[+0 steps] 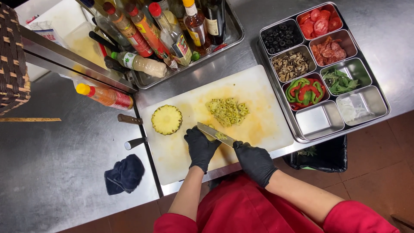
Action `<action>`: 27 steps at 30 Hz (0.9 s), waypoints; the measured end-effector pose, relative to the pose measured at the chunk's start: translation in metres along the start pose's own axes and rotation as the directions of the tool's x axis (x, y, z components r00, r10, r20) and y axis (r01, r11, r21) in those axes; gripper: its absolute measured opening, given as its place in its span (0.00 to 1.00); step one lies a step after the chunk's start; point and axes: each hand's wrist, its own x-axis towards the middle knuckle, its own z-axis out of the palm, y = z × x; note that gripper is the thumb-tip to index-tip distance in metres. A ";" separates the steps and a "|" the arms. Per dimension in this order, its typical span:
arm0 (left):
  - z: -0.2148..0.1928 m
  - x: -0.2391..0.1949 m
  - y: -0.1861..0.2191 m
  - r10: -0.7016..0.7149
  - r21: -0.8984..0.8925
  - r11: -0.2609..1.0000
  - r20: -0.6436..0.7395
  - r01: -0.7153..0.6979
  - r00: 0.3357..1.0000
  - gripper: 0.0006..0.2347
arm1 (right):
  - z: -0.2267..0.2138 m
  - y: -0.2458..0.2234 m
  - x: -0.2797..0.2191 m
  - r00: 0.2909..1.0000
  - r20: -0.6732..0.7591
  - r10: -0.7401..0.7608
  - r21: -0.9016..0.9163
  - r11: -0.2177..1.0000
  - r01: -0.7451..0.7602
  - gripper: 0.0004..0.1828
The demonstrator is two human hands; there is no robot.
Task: The person uses a knife to cut a pineapple into small pieces on a white cutting board. They first slice off the top and bottom, then peel the skin, and finally chop the fruit into a pile of diced pieces.
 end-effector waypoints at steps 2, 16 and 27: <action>0.011 -0.001 -0.006 0.004 0.023 1.000 -0.015 -0.004 1.000 0.34 | -0.003 0.000 0.004 1.000 -0.022 -0.003 -0.003 1.000 0.003 0.11; -0.030 0.019 -0.003 0.016 0.046 0.998 0.287 -0.031 0.958 0.47 | 0.012 0.018 0.066 0.997 0.024 0.069 0.081 0.994 -0.071 0.15; -0.013 0.026 0.020 -0.074 0.209 0.976 0.074 0.057 0.995 0.35 | 0.016 0.011 -0.003 0.986 0.090 0.142 0.188 0.970 -0.157 0.15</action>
